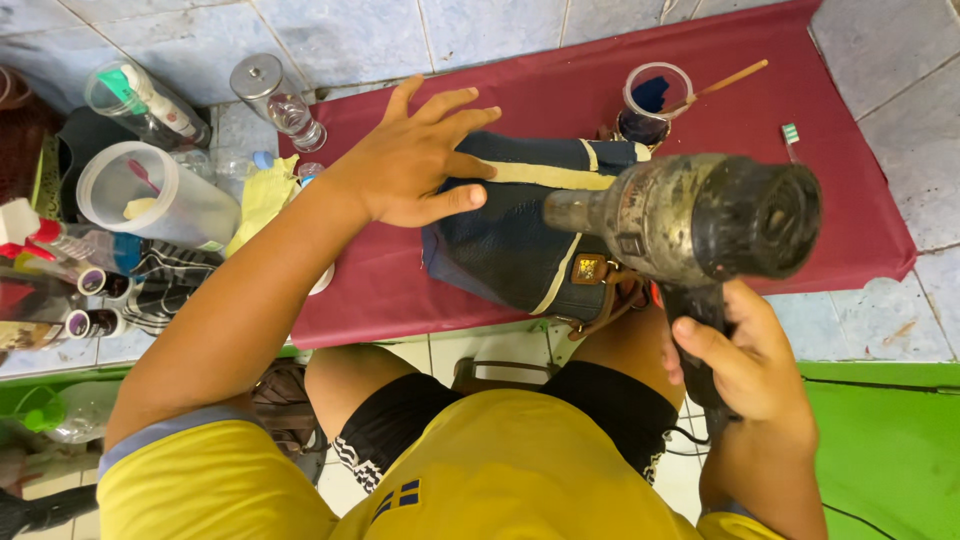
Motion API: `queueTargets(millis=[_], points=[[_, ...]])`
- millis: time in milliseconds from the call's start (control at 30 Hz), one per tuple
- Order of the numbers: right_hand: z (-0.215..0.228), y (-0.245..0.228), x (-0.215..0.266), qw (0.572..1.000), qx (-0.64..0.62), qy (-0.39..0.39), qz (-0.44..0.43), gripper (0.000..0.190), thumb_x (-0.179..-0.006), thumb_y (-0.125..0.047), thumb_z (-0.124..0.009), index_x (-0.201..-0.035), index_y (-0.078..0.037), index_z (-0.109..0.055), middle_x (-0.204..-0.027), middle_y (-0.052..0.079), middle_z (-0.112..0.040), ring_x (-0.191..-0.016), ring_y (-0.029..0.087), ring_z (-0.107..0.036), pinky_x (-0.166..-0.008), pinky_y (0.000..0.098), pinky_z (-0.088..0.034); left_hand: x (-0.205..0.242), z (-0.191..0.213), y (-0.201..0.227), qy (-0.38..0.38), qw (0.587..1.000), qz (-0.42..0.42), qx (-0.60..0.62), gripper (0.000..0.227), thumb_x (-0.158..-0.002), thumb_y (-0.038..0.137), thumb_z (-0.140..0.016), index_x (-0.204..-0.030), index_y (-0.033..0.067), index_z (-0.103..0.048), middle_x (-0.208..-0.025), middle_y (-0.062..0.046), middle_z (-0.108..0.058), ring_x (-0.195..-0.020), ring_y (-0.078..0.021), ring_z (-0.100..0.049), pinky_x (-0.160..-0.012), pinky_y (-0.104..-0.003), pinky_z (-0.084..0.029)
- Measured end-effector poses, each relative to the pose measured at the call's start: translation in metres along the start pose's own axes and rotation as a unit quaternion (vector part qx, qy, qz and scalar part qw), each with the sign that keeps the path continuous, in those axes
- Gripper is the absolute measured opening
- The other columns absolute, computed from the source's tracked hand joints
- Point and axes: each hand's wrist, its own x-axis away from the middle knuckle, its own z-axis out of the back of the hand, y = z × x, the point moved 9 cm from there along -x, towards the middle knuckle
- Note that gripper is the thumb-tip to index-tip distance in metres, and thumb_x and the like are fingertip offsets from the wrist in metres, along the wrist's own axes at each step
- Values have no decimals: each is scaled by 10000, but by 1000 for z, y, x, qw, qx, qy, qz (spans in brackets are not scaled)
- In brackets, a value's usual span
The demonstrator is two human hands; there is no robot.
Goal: The person paints a dark blue bag with a brush, applying paint along taped-off sections. They repeatedly dip the brush into a container of paint and then use a heat gun to dry the painted areas.
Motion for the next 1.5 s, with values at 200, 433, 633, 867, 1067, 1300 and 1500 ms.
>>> queueTargets(millis=[200,433,633,867,1067,1300,1500], points=[[-28,-17,-13,998,41,-38,-3,220,-934,-187,-657,-930,-30,-503,-594,145,-644,-459,226,-626,-461,327,-518,-2,2,-3,-9,999,30,22,763,-1025,649,-157,-1138,222,-780,-1533,-193,-473,-1487,-438,-262,-1083,-773,-81],[-64,-38,-29,991,87,-97,3,270,-955,-200,-621,-1140,-14,-557,-606,93,-654,-477,169,-619,-482,287,-523,-6,4,0,-26,997,56,44,844,-999,665,-71,-996,210,-782,-1551,-208,-453,-1507,-444,-213,-1087,-783,-49],[-71,-35,-36,990,97,-100,-16,231,-930,-194,-662,-1035,-15,-560,-610,114,-673,-479,188,-636,-474,303,-533,-13,7,-3,-72,988,114,73,968,-911,699,36,-1058,212,-788,-1609,-162,-378,-1539,-385,-110,-1138,-725,23],[-93,-54,-43,976,183,-120,6,269,-918,-224,-664,-1101,-43,-585,-646,66,-665,-487,142,-644,-479,264,-532,-25,-3,-14,-135,967,189,102,867,-943,568,18,-1269,242,-717,-1668,-75,-288,-1574,-305,-23,-1201,-659,99],[-106,-61,-48,979,160,-126,20,205,-917,-160,-673,-1014,-33,-545,-733,67,-642,-522,155,-645,-467,266,-558,-28,4,-23,-115,941,253,195,1017,-806,709,58,-1491,157,-453,-1572,-27,-451,-1591,-198,-4,-1219,-564,161],[-97,-50,-38,977,165,-133,14,279,-910,-195,-662,-1123,-30,-589,-621,94,-658,-466,156,-625,-463,266,-524,-33,9,-13,-150,942,249,166,1077,-787,689,112,-1494,148,-494,-1662,-54,-317,-1595,-216,12,-1217,-578,152],[-61,-39,-13,981,154,-110,41,202,-954,-210,-644,-870,-35,-586,-622,79,-655,-495,161,-630,-505,267,-519,-32,8,-15,-153,941,250,171,1109,-793,669,134,-873,122,-827,-1715,-23,-262,-1612,-216,6,-1223,-563,156]])
